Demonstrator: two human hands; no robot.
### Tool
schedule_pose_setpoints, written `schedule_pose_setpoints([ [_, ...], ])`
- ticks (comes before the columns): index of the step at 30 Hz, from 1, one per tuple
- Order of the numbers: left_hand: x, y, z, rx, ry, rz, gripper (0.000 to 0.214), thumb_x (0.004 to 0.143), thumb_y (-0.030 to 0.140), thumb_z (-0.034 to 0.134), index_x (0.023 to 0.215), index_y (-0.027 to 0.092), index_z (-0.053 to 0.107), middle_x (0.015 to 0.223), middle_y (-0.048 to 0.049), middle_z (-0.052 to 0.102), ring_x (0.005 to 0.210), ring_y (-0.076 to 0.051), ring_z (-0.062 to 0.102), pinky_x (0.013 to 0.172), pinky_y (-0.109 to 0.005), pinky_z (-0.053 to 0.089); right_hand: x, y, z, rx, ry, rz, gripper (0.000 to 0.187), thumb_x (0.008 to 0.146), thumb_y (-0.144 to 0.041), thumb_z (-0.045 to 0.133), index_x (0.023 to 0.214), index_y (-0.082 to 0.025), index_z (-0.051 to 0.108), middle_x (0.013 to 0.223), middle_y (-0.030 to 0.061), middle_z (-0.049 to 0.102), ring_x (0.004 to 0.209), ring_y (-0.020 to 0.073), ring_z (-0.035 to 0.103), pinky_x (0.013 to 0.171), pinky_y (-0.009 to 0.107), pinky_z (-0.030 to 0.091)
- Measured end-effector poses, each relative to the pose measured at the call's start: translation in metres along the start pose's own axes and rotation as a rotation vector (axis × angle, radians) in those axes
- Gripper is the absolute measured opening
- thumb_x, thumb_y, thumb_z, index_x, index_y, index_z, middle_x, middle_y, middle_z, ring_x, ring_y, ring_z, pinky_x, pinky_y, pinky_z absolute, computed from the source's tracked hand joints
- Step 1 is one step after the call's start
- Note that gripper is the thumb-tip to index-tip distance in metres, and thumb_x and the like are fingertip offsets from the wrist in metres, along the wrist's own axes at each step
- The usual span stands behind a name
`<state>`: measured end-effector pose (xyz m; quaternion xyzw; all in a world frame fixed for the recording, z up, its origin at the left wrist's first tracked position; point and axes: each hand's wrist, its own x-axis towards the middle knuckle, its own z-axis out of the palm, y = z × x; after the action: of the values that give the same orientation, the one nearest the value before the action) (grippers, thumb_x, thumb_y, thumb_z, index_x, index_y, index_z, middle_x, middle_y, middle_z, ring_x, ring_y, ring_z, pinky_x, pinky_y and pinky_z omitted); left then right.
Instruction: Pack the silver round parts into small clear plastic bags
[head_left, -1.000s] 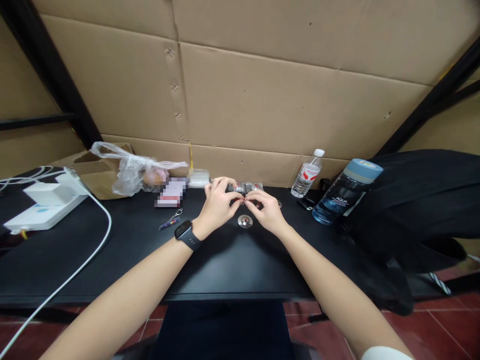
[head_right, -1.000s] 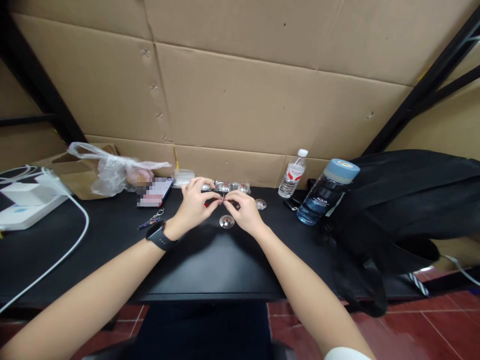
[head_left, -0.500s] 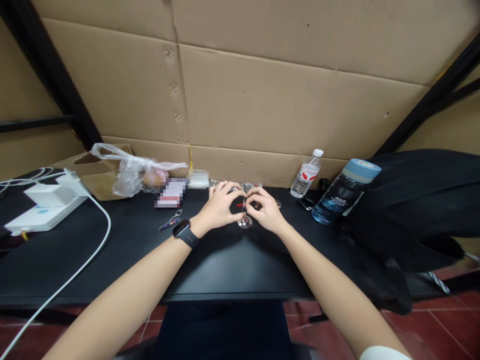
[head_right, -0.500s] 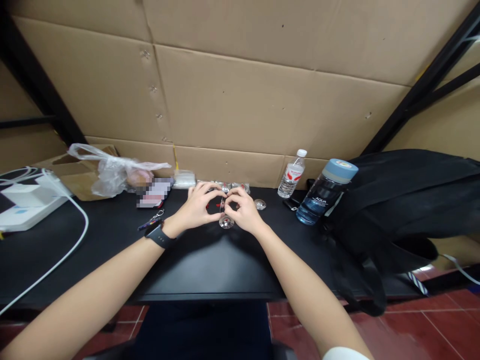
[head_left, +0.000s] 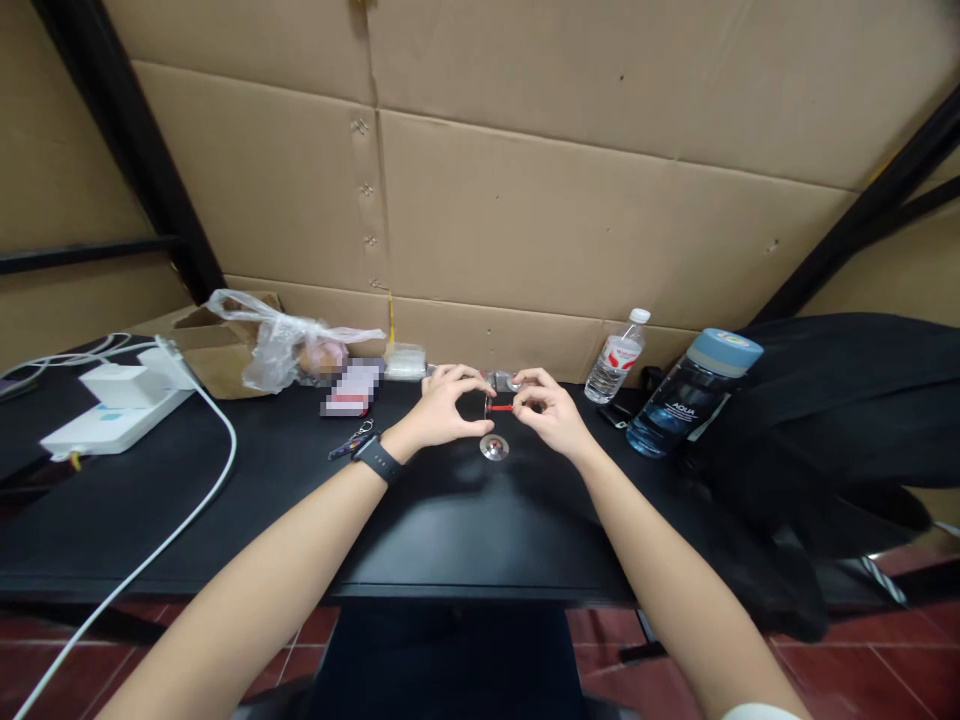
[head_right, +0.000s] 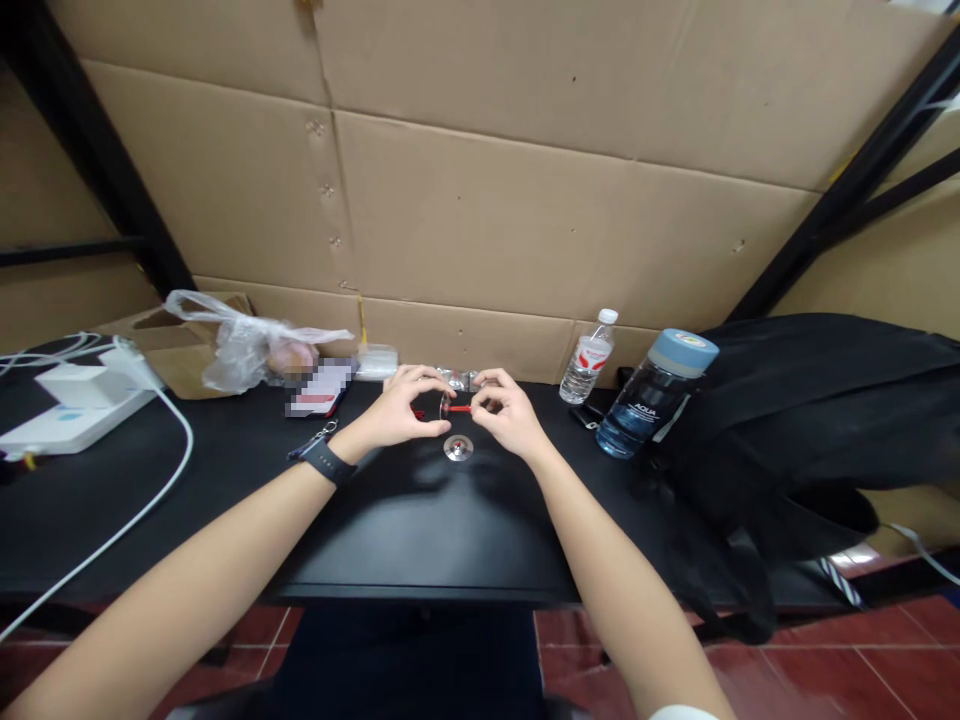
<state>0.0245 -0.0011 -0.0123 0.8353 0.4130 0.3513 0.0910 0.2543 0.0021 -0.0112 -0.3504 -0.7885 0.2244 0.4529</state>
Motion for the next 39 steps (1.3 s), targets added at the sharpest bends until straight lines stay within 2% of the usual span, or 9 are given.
schedule_pose_setpoints([
  [7,-0.005,0.004,0.012,-0.015,-0.013,0.012,0.049,0.079,0.040,0.074,0.126,0.033,0.062,0.133,-0.0037,0.058,0.125,-0.030,0.046,0.107,-0.048,0.035,-0.004,0.004,0.004,-0.089,-0.064,-0.067,0.006,0.083,-0.022,0.068,0.079,-0.021,0.073,0.112,0.0069,0.057,0.105,0.0215,0.059,0.081,0.033,0.049],
  [12,-0.005,0.006,0.018,-0.007,-0.002,0.023,0.018,0.086,0.041,0.070,0.100,0.030,0.074,0.121,-0.0022,0.063,0.121,-0.028,0.048,0.103,-0.046,0.035,-0.004,0.003,0.007,-0.153,-0.085,-0.085,0.008,0.087,-0.026,0.068,0.084,-0.022,0.074,0.112,0.0071,0.057,0.108,0.0222,0.058,0.085,0.034,0.049],
  [17,-0.004,0.003,0.013,0.068,0.016,-0.014,0.013,0.089,0.038,0.068,0.090,0.029,0.076,0.109,-0.0032,0.066,0.115,-0.028,0.049,0.096,-0.046,0.034,-0.004,0.005,0.003,-0.206,-0.102,-0.055,0.008,0.088,-0.025,0.065,0.089,-0.021,0.072,0.106,0.0065,0.060,0.097,0.0190,0.060,0.076,0.030,0.048],
  [23,-0.004,-0.005,0.005,0.132,0.032,-0.044,0.013,0.091,0.033,0.063,0.089,0.024,0.072,0.094,-0.0042,0.071,0.106,-0.027,0.053,0.096,-0.046,0.030,-0.009,0.016,0.000,-0.279,-0.443,-0.028,0.029,0.076,-0.025,0.078,0.104,-0.023,0.073,0.089,0.0014,0.064,0.074,0.0146,0.059,0.070,0.027,0.048],
  [27,-0.004,-0.010,0.005,0.125,0.008,-0.070,0.014,0.092,0.033,0.060,0.091,0.024,0.071,0.090,-0.0034,0.073,0.103,-0.027,0.056,0.097,-0.047,0.028,-0.011,0.017,0.009,-0.251,-0.514,-0.014,0.010,0.082,-0.024,0.073,0.092,-0.021,0.075,0.081,0.0005,0.066,0.069,0.0132,0.060,0.067,0.025,0.046],
  [30,-0.003,-0.012,0.007,0.108,0.009,-0.103,0.014,0.091,0.033,0.060,0.091,0.025,0.071,0.090,-0.0034,0.074,0.105,-0.028,0.058,0.098,-0.047,0.028,-0.010,0.016,0.012,-0.239,-0.453,0.015,0.005,0.085,-0.022,0.069,0.085,-0.019,0.073,0.077,0.0002,0.068,0.065,0.0123,0.059,0.064,0.024,0.044],
  [33,-0.001,-0.012,0.007,0.032,0.000,-0.181,0.011,0.088,0.032,0.063,0.089,0.025,0.072,0.091,-0.0019,0.076,0.102,-0.027,0.063,0.098,-0.047,0.030,-0.007,0.014,0.011,-0.175,-0.228,0.081,0.011,0.087,-0.029,0.067,0.087,-0.019,0.073,0.077,0.0014,0.070,0.066,0.0139,0.060,0.063,0.026,0.044],
  [36,0.001,-0.012,0.010,-0.101,-0.006,-0.299,0.013,0.086,0.036,0.064,0.089,0.026,0.072,0.093,-0.0006,0.078,0.091,-0.025,0.069,0.098,-0.046,0.035,-0.003,0.013,0.011,0.012,0.026,0.174,0.019,0.087,-0.037,0.068,0.088,-0.019,0.070,0.080,0.0040,0.072,0.070,0.0172,0.064,0.065,0.029,0.048],
  [39,0.003,-0.013,0.017,-0.252,-0.007,-0.357,0.015,0.086,0.039,0.066,0.089,0.026,0.071,0.091,-0.0006,0.078,0.091,-0.024,0.071,0.096,-0.042,0.042,-0.002,0.012,0.016,0.186,0.127,0.205,0.024,0.083,-0.043,0.072,0.087,-0.020,0.068,0.082,0.0045,0.072,0.076,0.0200,0.067,0.072,0.033,0.052],
])
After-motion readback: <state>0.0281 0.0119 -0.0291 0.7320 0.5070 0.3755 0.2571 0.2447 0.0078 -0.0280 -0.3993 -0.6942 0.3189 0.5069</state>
